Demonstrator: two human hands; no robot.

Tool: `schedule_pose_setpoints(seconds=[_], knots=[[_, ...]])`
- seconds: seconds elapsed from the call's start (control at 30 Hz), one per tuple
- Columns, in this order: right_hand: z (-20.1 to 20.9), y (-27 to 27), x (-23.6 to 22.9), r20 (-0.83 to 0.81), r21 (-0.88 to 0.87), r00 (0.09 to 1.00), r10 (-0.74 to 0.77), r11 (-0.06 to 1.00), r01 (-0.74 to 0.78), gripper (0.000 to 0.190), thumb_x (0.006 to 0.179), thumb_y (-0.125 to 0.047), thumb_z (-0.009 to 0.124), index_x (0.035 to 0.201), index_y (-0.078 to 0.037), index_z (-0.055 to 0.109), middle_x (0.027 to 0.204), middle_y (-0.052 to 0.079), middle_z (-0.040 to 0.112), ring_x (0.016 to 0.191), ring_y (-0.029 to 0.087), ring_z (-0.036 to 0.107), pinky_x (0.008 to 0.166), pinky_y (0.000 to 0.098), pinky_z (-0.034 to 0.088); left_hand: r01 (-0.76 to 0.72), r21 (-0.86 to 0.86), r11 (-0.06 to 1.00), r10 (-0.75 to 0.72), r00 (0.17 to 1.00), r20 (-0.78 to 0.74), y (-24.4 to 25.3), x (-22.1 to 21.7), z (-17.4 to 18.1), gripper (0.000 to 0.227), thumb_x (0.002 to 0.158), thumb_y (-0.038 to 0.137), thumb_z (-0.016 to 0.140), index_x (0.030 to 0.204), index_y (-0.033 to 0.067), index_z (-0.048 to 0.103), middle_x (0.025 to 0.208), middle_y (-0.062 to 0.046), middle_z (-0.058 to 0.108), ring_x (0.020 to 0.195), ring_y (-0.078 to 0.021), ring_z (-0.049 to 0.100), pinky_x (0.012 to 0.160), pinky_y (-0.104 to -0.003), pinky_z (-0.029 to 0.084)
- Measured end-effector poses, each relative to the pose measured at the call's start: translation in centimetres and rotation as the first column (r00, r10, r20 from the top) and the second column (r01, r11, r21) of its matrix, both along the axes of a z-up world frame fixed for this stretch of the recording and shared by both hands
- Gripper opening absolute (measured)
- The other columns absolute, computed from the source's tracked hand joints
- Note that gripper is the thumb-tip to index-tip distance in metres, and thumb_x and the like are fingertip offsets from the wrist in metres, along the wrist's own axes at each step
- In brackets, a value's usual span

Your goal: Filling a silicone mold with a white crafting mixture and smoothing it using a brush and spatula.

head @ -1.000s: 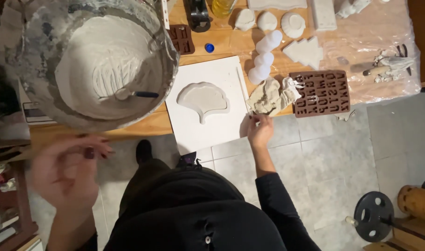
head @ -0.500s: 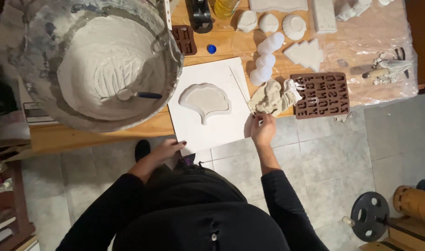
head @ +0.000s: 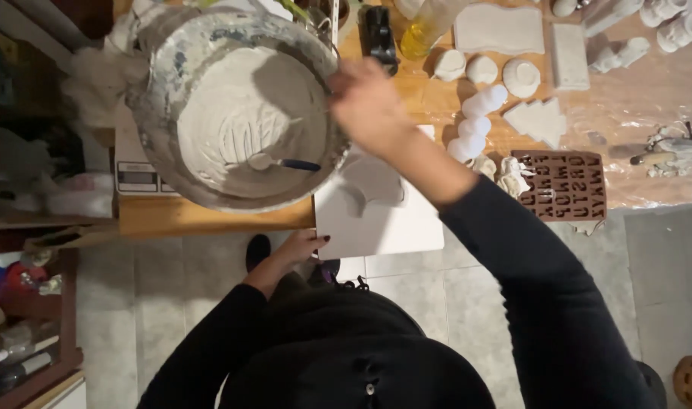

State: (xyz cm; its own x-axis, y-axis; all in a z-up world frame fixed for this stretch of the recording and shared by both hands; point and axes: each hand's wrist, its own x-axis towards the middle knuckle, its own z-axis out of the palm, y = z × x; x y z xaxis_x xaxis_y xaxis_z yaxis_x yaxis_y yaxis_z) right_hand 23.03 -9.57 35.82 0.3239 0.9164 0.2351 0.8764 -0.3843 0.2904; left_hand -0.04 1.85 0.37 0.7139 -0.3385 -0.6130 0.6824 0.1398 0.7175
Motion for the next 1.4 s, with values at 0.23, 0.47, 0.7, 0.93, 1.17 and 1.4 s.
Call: schedule_pose_setpoints(seconds=[0.23,0.47,0.7,0.93,1.17,1.4], knots=[[0.1,-1.1,-1.6,-0.031,0.135,0.999,-0.045,0.990,0.049,0.016,0.080,-0.016,0.071,0.095,-0.015,0.076,0.110,0.002,0.070,0.115,0.023,0.059,0.101,0.0422,0.044,0.050,-0.005,0.999,-0.050,0.998,-0.044,2.1,-2.3,-2.1,0.032,0.098,0.027,0.068,0.112,0.0002,0.074,0.097,-0.008,0.073,0.081,-0.0181,0.069,0.066,-0.033,0.061],[-17.9,-28.3,-17.0,-0.726,0.191,0.253,0.640,-0.166,0.967,0.020,0.102,-0.022,0.067,0.103,-0.003,0.063,0.113,0.009,0.068,0.111,0.026,0.062,0.106,0.0419,0.048,-0.059,-0.038,0.998,0.057,0.996,-0.062,5.6,-2.8,2.1,0.037,0.098,0.031,0.059,0.118,0.0018,0.067,0.110,-0.008,0.075,0.101,-0.0199,0.073,0.085,-0.035,0.056],[-26.3,-23.3,-26.7,-0.230,-0.604,0.197,0.953,-0.299,0.739,0.106,0.082,-0.076,0.061,0.136,0.013,0.041,0.144,0.030,0.053,0.139,0.041,0.046,0.116,0.0558,0.030,-0.093,-0.008,0.996,0.089,0.969,-0.231,6.5,-3.1,0.9,0.040,0.101,0.036,0.055,0.125,0.0045,0.064,0.123,-0.010,0.071,0.115,-0.0232,0.068,0.091,-0.039,0.053],[-25.3,-22.0,-25.7,-0.047,-0.418,0.226,0.973,-0.225,0.880,0.094,0.091,-0.069,0.062,0.142,0.008,0.046,0.147,0.022,0.053,0.139,0.036,0.046,0.122,0.0499,0.029,-0.053,0.032,0.998,0.058,0.985,-0.161,7.5,-2.5,2.3,0.039,0.101,0.035,0.055,0.125,0.0063,0.063,0.121,-0.008,0.070,0.111,-0.0231,0.068,0.091,-0.040,0.053],[-23.2,-22.1,-24.8,-0.029,-0.242,0.158,0.987,-0.160,0.957,0.094,0.090,-0.066,0.062,0.143,0.009,0.043,0.147,0.024,0.052,0.139,0.037,0.047,0.121,0.0499,0.031,-0.100,0.050,0.994,0.106,0.982,-0.159,8.5,-3.2,2.3,0.039,0.100,0.032,0.056,0.125,0.0043,0.063,0.121,-0.010,0.071,0.109,-0.0236,0.068,0.089,-0.039,0.054],[-25.5,-23.7,-25.4,-0.146,-0.292,0.134,0.980,-0.172,0.941,0.094,0.093,-0.067,0.061,0.151,0.004,0.037,0.157,0.019,0.044,0.146,0.033,0.040,0.127,0.0480,0.025,-0.137,0.082,0.987,0.151,0.968,-0.202,8.5,-2.9,3.8,0.036,0.099,0.028,0.057,0.125,0.0027,0.062,0.119,-0.013,0.071,0.108,-0.0247,0.070,0.090,-0.040,0.055]])
